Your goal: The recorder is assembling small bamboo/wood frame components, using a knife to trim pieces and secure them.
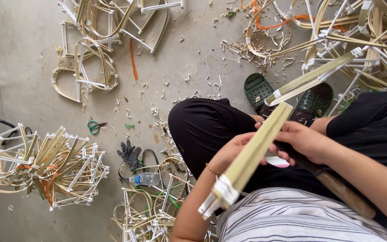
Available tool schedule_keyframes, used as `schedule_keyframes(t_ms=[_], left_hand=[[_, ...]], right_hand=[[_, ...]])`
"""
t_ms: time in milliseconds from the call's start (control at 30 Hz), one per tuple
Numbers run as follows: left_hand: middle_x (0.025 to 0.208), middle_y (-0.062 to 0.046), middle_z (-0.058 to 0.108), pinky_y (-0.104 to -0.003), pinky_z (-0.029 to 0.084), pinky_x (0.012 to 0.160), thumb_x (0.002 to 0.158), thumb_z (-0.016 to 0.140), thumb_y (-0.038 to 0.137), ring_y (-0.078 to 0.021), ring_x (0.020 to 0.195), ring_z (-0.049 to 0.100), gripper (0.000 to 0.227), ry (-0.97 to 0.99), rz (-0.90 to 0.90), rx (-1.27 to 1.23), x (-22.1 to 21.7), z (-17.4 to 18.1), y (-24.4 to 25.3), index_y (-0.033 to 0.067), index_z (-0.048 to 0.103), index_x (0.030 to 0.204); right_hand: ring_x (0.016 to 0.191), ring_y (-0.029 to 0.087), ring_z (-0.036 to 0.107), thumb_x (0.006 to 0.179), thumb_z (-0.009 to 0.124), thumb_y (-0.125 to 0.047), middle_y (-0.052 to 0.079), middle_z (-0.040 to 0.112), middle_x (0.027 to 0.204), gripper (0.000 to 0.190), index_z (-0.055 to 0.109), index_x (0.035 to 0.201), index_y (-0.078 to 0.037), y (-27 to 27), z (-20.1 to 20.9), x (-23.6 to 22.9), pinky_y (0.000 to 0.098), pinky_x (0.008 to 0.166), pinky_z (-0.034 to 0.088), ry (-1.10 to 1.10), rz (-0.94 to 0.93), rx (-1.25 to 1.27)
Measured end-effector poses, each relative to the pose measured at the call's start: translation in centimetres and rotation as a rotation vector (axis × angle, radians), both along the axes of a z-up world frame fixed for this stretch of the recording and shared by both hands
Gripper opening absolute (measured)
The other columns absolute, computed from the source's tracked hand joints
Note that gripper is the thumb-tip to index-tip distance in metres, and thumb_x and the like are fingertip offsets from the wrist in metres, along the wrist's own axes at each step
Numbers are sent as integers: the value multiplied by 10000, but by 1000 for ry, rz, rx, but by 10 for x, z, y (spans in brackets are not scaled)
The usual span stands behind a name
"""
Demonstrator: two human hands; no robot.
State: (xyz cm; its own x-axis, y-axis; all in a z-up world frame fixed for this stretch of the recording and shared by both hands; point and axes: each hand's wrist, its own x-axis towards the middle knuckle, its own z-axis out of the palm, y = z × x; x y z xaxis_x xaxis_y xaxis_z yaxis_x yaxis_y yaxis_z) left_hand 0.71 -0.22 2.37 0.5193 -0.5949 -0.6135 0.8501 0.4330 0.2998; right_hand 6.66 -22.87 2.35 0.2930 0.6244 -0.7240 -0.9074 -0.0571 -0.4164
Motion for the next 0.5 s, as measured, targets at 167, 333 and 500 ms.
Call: schedule_keyframes(t_ms=[167,333,500], left_hand=[[869,-126,709,-225,557,508,1057,599,174,-152,602,680,398,-102,16,-6,-9,-21,5,-7,565,1410],[868,-107,702,-279,578,585,1011,549,155,-195,674,712,364,-28,46,50,-19,-64,-2,16,570,1346],[994,-34,734,-225,580,777,1004,510,-10,-84,830,699,463,37,8,185,-1,-18,-12,-8,539,1467]], right_hand=[[518,174,600,985,503,-220,84,634,809,638,255,1570,-273,-8,8,-2,297,389,496,-52,181,-114],[588,192,677,970,531,-202,128,653,806,752,162,1614,-320,-8,8,-2,309,414,520,-65,248,-153],[556,186,665,936,551,-200,107,661,801,762,205,1600,-336,-9,-2,-6,294,387,508,-27,249,-86]])
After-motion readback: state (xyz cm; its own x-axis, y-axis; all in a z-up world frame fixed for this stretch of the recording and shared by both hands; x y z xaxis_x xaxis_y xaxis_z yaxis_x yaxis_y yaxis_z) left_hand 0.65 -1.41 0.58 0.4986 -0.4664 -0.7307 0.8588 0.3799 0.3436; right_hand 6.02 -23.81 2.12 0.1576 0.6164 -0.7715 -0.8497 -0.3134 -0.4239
